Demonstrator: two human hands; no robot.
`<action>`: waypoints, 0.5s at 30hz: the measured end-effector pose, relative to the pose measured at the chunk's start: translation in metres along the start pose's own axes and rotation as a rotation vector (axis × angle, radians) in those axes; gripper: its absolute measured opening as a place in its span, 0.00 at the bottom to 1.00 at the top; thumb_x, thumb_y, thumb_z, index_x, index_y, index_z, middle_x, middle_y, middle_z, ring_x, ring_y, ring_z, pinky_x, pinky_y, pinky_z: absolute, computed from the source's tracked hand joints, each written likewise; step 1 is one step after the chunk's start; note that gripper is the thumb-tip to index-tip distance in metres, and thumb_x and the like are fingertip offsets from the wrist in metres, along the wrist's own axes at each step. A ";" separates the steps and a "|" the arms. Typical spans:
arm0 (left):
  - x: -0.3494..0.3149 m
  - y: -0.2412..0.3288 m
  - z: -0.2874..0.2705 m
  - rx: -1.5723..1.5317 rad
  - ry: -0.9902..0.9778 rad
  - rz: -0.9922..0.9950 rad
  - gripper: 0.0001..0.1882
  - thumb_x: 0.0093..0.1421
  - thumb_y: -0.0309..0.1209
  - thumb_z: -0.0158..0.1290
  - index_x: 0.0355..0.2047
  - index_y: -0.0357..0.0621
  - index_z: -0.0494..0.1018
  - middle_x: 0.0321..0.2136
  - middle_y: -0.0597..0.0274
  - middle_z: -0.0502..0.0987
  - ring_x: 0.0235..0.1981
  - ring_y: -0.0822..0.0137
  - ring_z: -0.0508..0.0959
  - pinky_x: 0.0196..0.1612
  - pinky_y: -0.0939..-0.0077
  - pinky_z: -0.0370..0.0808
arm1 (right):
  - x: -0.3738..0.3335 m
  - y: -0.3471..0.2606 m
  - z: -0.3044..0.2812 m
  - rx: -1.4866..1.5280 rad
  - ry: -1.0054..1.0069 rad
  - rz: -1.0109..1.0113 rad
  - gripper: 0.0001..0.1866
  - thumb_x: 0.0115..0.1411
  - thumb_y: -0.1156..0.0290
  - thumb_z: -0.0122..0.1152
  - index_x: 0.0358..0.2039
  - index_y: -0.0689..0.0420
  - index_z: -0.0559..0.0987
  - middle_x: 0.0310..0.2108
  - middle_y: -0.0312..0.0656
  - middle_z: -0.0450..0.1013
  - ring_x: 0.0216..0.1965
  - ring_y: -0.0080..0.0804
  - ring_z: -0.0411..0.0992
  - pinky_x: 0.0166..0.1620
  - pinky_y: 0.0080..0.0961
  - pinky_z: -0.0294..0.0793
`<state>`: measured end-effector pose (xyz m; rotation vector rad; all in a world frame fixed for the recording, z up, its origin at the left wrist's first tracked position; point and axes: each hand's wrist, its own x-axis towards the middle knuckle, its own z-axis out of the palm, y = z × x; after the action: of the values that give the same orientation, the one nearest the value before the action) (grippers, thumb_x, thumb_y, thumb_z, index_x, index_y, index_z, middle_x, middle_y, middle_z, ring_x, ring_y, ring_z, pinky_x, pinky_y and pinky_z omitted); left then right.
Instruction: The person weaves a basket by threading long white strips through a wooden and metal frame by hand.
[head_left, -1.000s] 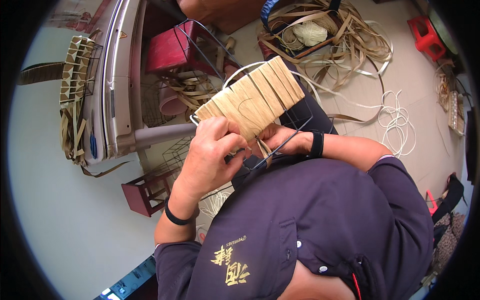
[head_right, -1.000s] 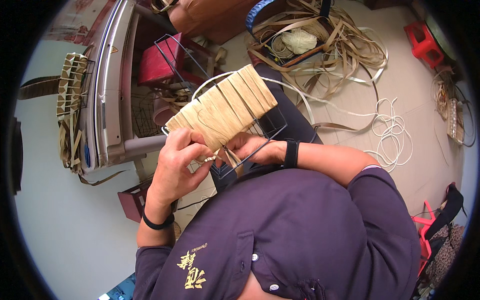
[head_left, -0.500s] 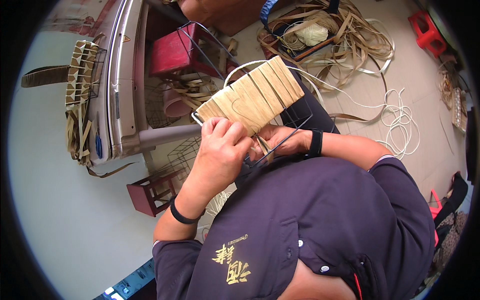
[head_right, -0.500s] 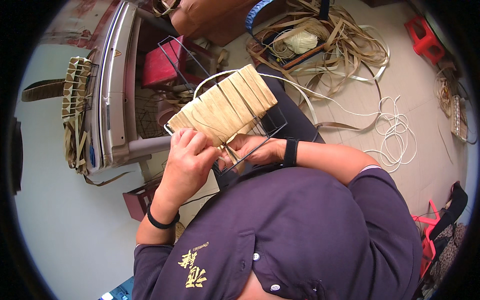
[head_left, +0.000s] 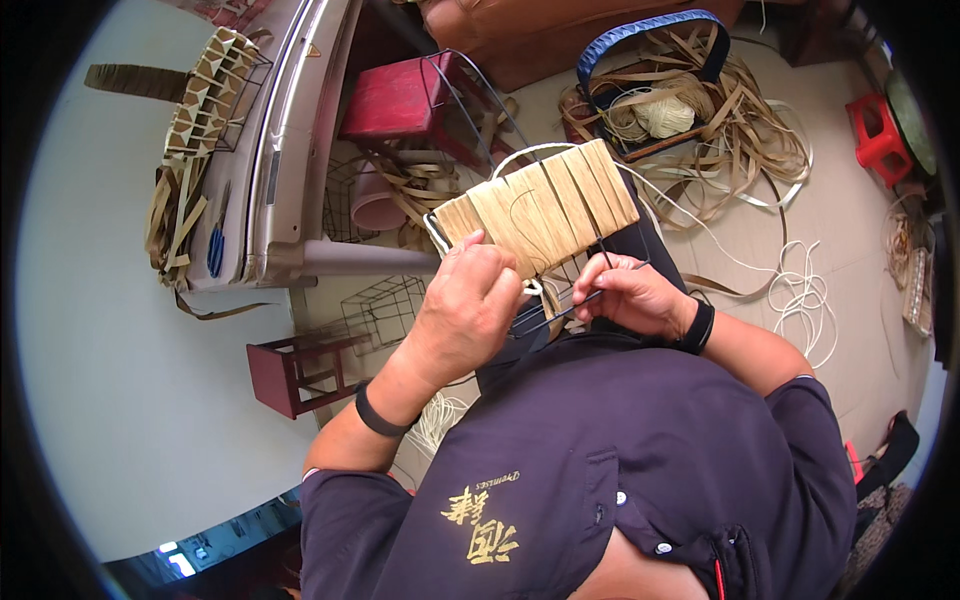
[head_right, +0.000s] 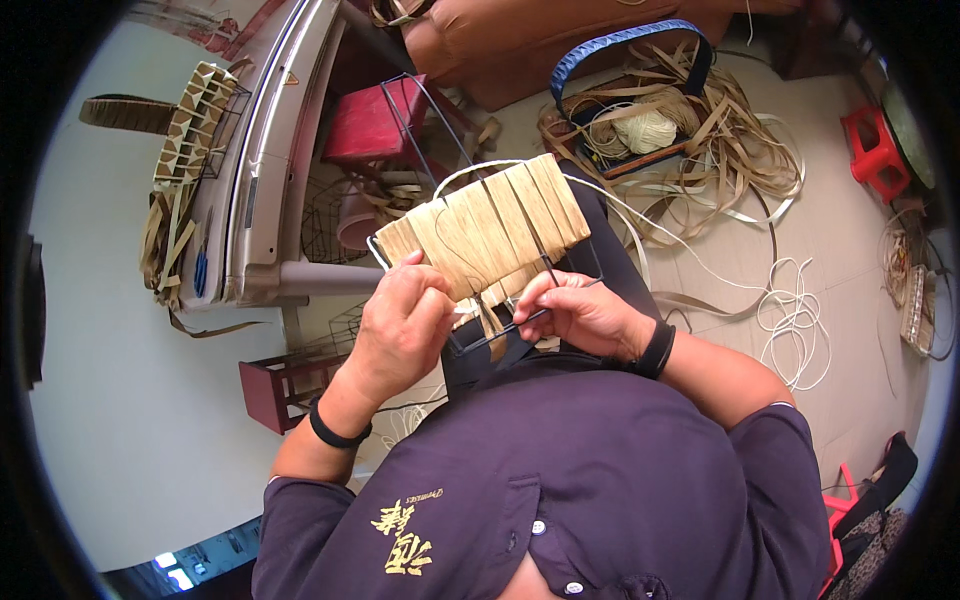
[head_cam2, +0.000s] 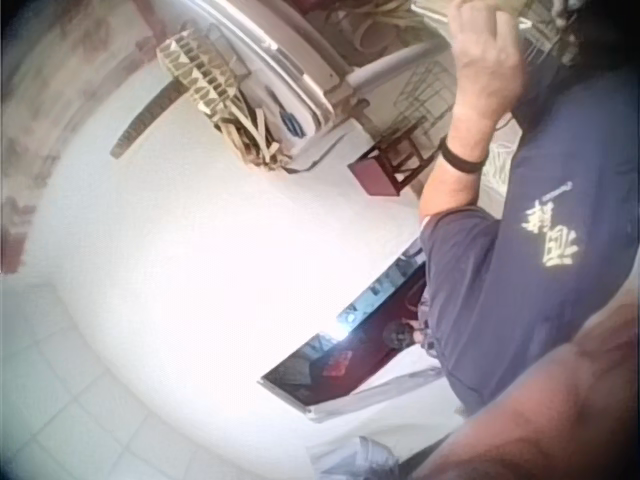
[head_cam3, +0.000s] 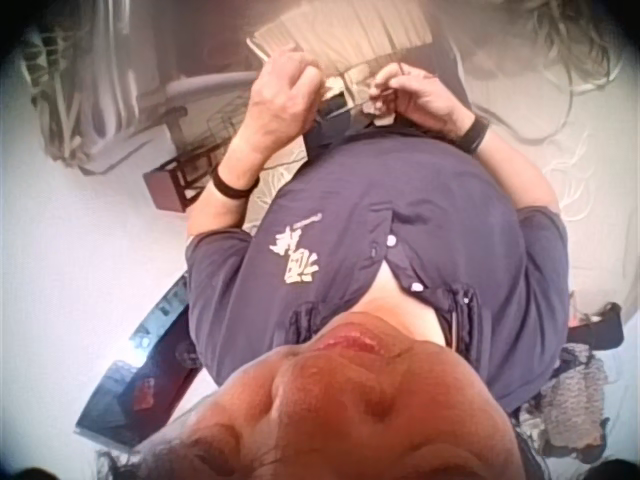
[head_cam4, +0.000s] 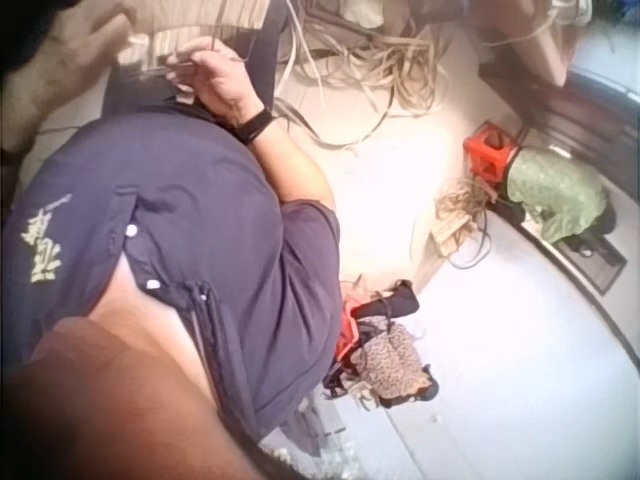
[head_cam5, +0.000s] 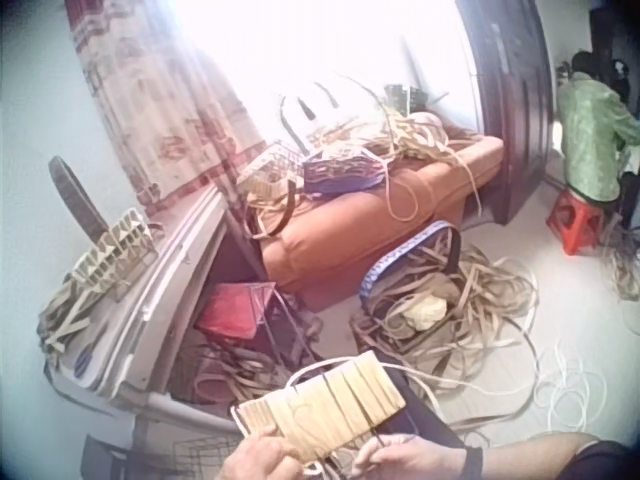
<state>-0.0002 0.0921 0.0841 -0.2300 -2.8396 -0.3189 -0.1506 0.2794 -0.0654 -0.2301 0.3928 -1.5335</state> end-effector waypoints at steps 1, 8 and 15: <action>-0.001 -0.002 -0.001 -0.040 0.017 -0.015 0.12 0.45 0.20 0.62 0.27 0.41 0.70 0.37 0.56 0.73 0.40 0.51 0.76 0.49 0.52 0.76 | 0.000 0.001 0.001 -0.002 -0.025 -0.008 0.08 0.66 0.69 0.57 0.39 0.59 0.78 0.41 0.46 0.78 0.41 0.43 0.77 0.48 0.38 0.76; 0.005 -0.019 -0.017 0.157 0.184 -0.019 0.09 0.47 0.23 0.61 0.26 0.38 0.70 0.51 0.47 0.74 0.52 0.44 0.76 0.51 0.56 0.76 | 0.004 -0.002 0.001 -0.012 -0.091 0.024 0.07 0.67 0.72 0.52 0.38 0.59 0.78 0.45 0.45 0.76 0.42 0.40 0.77 0.50 0.38 0.76; -0.012 -0.018 0.007 -0.064 0.232 0.002 0.06 0.56 0.26 0.58 0.33 0.42 0.74 0.37 0.57 0.82 0.37 0.57 0.82 0.50 0.58 0.78 | 0.004 -0.001 0.003 -0.036 -0.055 0.008 0.07 0.67 0.72 0.52 0.37 0.59 0.78 0.45 0.46 0.76 0.42 0.39 0.76 0.51 0.37 0.76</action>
<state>0.0059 0.0752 0.0702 -0.1949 -2.6028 -0.4088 -0.1506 0.2755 -0.0631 -0.2976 0.3779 -1.5099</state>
